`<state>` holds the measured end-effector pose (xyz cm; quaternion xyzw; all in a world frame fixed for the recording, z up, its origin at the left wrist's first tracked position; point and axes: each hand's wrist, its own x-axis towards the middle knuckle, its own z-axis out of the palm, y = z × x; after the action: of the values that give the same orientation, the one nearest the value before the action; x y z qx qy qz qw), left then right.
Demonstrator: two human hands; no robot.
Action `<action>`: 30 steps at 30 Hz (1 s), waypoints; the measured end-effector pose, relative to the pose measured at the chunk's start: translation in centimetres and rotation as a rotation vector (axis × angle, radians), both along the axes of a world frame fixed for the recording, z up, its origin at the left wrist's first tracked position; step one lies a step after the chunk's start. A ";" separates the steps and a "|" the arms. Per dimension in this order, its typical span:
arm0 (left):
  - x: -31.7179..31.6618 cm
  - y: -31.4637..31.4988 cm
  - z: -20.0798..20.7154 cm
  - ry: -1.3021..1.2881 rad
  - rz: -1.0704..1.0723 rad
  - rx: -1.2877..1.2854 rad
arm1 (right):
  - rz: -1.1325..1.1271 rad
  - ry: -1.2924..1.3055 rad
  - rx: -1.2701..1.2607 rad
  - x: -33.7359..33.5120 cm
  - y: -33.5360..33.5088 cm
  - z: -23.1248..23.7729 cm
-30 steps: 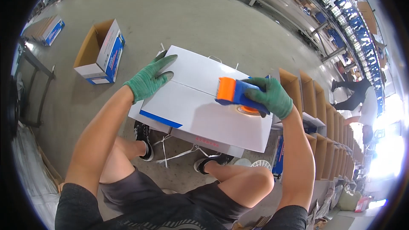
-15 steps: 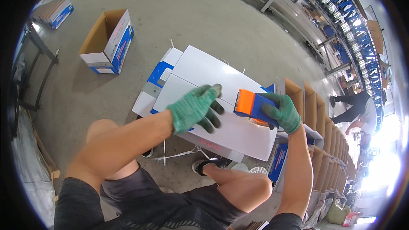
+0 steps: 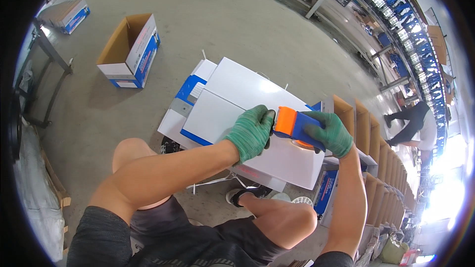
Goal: The person assembles cardboard boxes by opening them, folding the flaps, and taping the seams closed with a tape dispenser.
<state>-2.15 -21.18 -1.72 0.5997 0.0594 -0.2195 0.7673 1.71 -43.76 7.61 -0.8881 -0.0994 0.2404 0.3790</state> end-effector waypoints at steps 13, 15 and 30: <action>3.4 18.0 -5.4 -0.121 0.573 -0.011 | 0.105 -0.039 -0.176 1.6 5.6 1.0; 3.5 17.6 -7.1 -0.049 0.521 -0.028 | 0.092 -0.026 -0.210 1.5 6.0 1.3; 2.8 13.3 0.2 -1.176 -0.508 1.226 | 0.178 0.181 -0.265 2.2 5.1 2.8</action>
<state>0.68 -7.88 -1.56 0.9161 -0.3723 0.0307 0.1455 3.91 -38.64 10.45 -0.8927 -0.1106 0.3627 0.2434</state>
